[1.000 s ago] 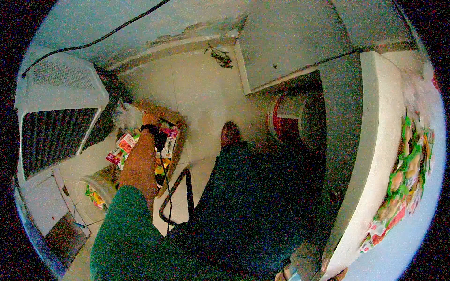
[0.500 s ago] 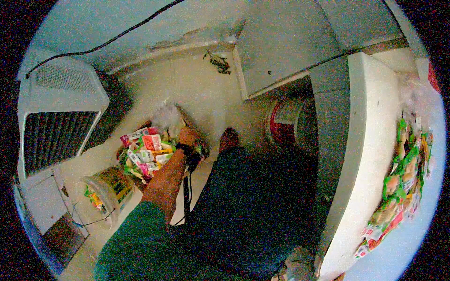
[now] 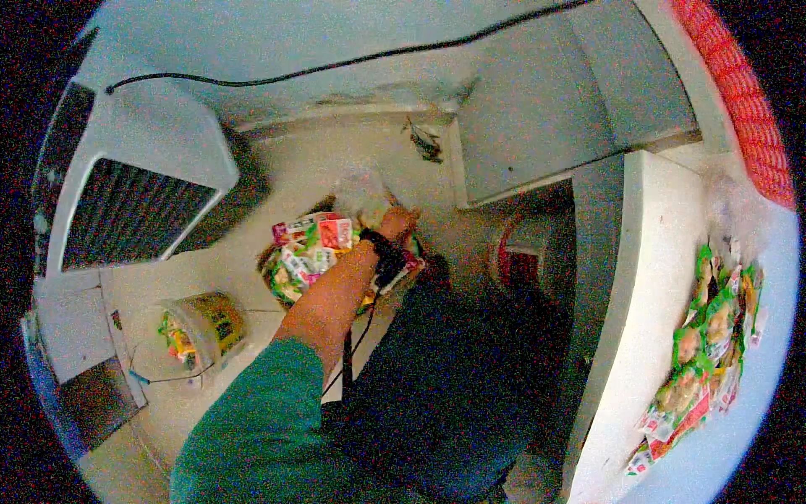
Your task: Sort and pack small snack packets into larger plastic bags.
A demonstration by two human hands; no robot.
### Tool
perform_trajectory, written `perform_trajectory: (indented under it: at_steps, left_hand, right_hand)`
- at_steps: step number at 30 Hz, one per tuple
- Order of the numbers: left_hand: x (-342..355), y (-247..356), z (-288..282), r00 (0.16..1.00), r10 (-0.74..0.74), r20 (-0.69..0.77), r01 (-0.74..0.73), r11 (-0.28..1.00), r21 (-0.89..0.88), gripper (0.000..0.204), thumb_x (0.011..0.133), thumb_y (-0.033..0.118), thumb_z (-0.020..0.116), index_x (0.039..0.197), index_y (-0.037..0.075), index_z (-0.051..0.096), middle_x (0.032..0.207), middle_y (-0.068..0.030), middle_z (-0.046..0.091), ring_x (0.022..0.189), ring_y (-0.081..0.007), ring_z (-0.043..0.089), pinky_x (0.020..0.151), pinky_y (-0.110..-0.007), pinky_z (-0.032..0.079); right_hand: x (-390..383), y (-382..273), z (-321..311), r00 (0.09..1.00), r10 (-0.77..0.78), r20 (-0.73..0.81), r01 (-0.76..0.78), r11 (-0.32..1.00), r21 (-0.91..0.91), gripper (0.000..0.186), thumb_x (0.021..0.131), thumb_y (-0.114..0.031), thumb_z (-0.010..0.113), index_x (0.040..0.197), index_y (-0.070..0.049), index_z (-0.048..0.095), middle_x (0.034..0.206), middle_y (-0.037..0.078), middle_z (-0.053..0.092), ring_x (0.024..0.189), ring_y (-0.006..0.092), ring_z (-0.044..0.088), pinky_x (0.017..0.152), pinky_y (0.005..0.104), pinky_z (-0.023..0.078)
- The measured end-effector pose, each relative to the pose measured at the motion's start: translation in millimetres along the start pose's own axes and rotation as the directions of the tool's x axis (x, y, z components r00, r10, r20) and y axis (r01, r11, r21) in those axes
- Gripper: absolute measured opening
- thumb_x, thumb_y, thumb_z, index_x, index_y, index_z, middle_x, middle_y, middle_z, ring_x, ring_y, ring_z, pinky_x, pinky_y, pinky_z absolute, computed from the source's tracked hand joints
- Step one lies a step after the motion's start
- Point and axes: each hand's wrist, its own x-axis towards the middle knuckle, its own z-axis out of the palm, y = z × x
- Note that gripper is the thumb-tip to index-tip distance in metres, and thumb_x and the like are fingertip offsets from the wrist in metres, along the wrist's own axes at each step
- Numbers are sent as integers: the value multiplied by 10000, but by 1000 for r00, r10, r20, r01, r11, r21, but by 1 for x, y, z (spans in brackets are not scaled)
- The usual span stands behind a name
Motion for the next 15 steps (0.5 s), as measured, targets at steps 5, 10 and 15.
perform_trajectory:
  at_steps: [5,10,15]
  left_hand:
    - [-129,-18,-133,958,244,-147,-269,946,-183,198,864,229,524,889,45,593,684,-187,611,688,-382,622,617,-484,486]
    - [-248,-160,-287,766,-472,-436,20,697,-717,363,988,332,438,896,31,617,663,-70,570,581,-195,552,557,-386,442]
    - [-328,-371,-398,68,-127,-990,17,992,-126,435,1022,390,342,971,28,577,880,-97,612,751,-213,556,651,-386,428]
  right_hand:
    - [6,-4,27,993,-117,14,118,993,-3,472,997,-342,400,1174,81,509,1132,163,542,984,252,540,867,360,435]
    - [8,-8,59,974,-213,77,212,977,17,466,996,-339,401,1168,80,511,1124,161,541,977,251,538,860,360,435]
    - [5,-11,80,953,-269,142,267,963,33,461,996,-336,401,1162,80,512,1116,160,540,970,251,535,853,361,435]
